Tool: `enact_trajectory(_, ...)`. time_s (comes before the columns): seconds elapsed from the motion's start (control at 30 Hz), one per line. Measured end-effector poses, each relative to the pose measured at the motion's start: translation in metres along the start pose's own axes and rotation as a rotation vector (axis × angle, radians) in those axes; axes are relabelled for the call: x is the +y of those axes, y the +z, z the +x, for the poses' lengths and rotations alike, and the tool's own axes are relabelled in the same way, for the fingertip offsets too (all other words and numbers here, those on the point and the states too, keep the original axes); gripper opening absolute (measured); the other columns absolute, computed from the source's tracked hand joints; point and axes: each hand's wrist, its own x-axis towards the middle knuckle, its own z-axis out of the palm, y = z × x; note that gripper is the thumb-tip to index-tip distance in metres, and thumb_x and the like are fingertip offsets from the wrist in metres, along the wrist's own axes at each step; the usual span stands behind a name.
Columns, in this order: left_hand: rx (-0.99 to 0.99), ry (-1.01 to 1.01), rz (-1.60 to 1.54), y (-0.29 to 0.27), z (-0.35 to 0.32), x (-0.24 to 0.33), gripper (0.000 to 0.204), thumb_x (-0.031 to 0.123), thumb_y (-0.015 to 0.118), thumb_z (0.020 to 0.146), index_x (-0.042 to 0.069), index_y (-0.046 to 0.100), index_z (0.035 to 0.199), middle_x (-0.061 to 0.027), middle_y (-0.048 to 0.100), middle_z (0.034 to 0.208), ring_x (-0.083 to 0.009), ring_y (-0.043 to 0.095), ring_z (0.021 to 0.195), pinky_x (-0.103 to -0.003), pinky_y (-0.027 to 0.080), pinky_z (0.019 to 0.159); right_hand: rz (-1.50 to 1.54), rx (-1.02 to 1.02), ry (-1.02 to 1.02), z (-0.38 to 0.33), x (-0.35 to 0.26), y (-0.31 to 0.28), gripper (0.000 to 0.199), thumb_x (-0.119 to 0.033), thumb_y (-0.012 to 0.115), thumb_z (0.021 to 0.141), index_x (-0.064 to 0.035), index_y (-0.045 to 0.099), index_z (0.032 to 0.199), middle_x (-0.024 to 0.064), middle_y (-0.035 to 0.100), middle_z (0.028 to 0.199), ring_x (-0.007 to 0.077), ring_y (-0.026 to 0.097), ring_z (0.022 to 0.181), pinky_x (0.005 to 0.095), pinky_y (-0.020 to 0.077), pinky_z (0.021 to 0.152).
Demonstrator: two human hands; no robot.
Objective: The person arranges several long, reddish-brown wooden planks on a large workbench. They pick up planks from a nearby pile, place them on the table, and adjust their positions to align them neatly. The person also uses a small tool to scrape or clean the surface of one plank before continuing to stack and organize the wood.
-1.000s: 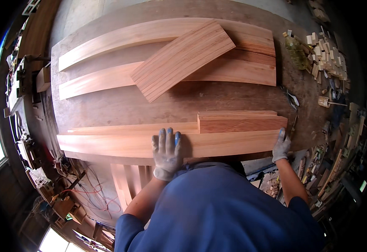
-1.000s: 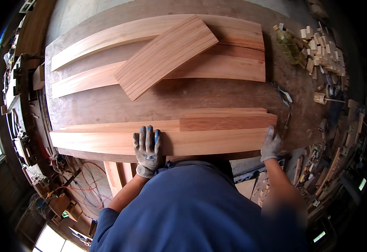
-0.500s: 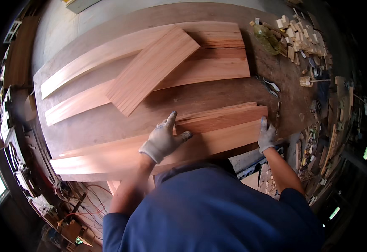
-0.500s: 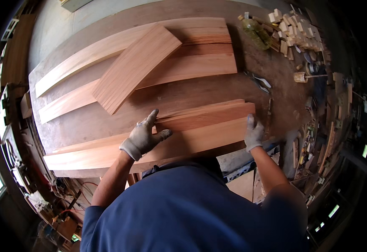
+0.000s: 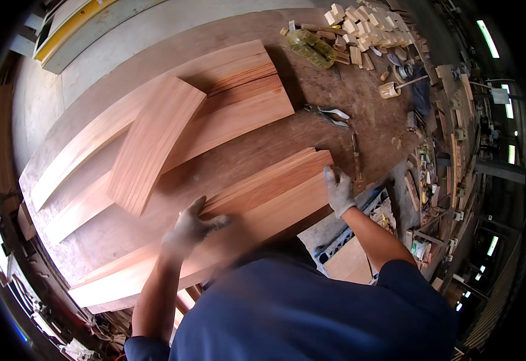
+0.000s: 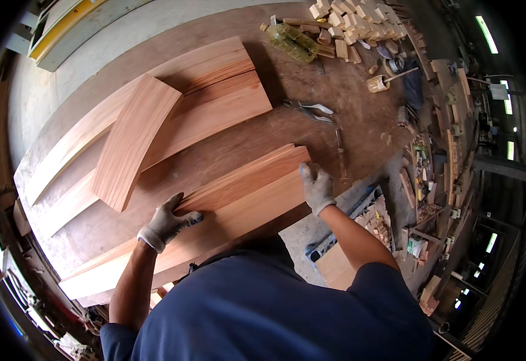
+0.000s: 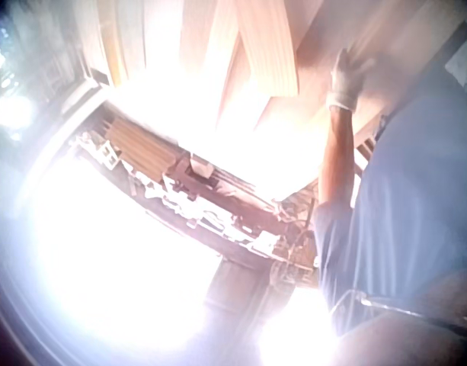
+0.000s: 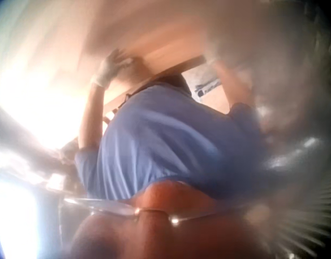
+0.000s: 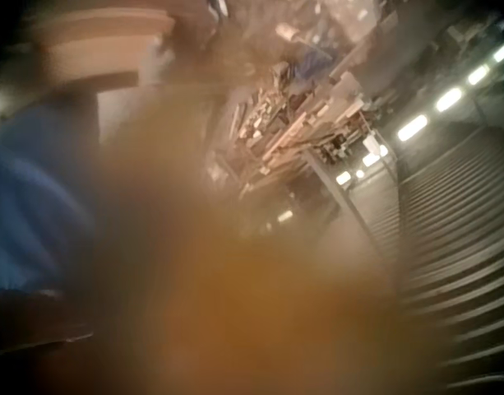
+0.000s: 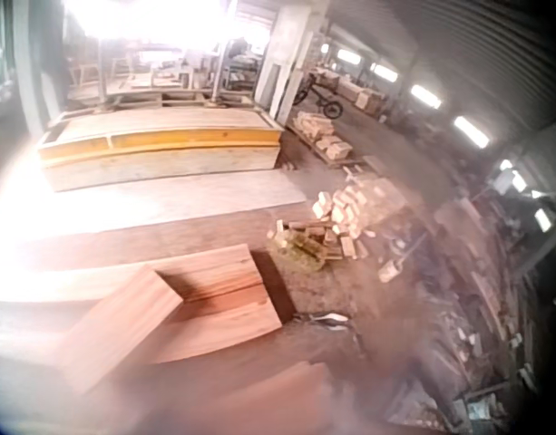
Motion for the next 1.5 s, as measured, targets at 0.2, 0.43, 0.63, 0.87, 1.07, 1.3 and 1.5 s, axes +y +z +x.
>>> enact_trajectory(0.2,0.020,0.026,-0.109,0.001,-0.002,-0.006,0.106,0.041,0.095,0.084,-0.016,0.043,0.157,-0.0336,0.060,0.151,-0.0354,0.060,0.143,-0.039,0.049,0.118,-0.133,0.033,0.166,-0.003,-0.027,0.001,0.052,-0.055,0.071,0.102,-0.0031,0.076,0.100,0.0122,0.072,0.082,0.0218,0.067,0.080,0.0420,0.0550,0.079)
enact_trajectory(0.43,0.003,0.048,-0.111,-0.002,0.000,-0.010,0.106,0.041,0.096,0.083,-0.016,0.044,0.156,-0.0335,0.062,0.148,-0.0362,0.064,0.138,-0.039,0.052,0.114,-0.337,-0.064,0.279,-0.005,-0.060,-0.016,0.069,-0.071,0.059,0.101,-0.0045,0.077,0.103,0.0241,0.077,0.096,0.0454,0.074,0.099,0.0532,0.0552,0.088)
enact_trajectory(0.63,0.013,0.014,-0.039,-0.002,-0.003,0.002,0.108,0.042,0.097,0.082,-0.016,0.044,0.156,-0.0343,0.062,0.148,-0.0366,0.062,0.141,-0.040,0.050,0.116,-0.415,-0.050,0.255,-0.010,-0.037,-0.015,0.073,-0.072,0.058,0.102,-0.0009,0.076,0.102,0.0272,0.076,0.098,0.0468,0.073,0.102,0.0529,0.0549,0.090)
enact_trajectory(0.87,-0.014,0.001,-0.068,-0.005,-0.002,0.007,0.108,0.042,0.096,0.083,-0.017,0.042,0.157,-0.0342,0.061,0.149,-0.0362,0.058,0.144,-0.040,0.048,0.119,-0.146,0.015,0.243,-0.017,-0.003,-0.007,0.069,-0.067,0.066,0.101,0.0011,0.075,0.095,0.0215,0.072,0.086,0.0333,0.069,0.083,0.0477,0.0539,0.081)
enact_trajectory(1.07,0.002,0.015,-0.066,-0.002,-0.001,0.004,0.107,0.040,0.096,0.083,-0.018,0.044,0.155,-0.0337,0.064,0.145,-0.0355,0.064,0.138,-0.039,0.052,0.114,-0.253,-0.058,0.364,-0.010,-0.029,-0.010,0.067,-0.063,0.065,0.105,0.0023,0.074,0.091,0.0074,0.071,0.082,0.0200,0.058,0.080,0.0443,0.0502,0.079)
enact_trajectory(1.3,0.037,0.016,-0.044,0.002,0.000,-0.005,0.107,0.042,0.096,0.082,-0.017,0.044,0.155,-0.0343,0.065,0.144,-0.0361,0.066,0.136,-0.038,0.053,0.112,-0.186,-0.019,0.310,-0.007,-0.029,-0.006,0.066,-0.062,0.065,0.105,0.0009,0.070,0.086,0.0047,0.062,0.076,0.0163,0.053,0.078,0.0400,0.0492,0.076)
enact_trajectory(1.5,0.037,-0.002,-0.006,0.004,-0.002,0.008,0.106,0.042,0.095,0.083,-0.016,0.044,0.156,-0.0352,0.062,0.147,-0.0383,0.062,0.140,-0.040,0.050,0.117,-0.139,-0.058,0.233,-0.004,-0.018,-0.012,0.063,-0.061,0.064,0.106,0.0008,0.072,0.094,0.0091,0.068,0.081,0.0189,0.057,0.081,0.0412,0.0508,0.079)
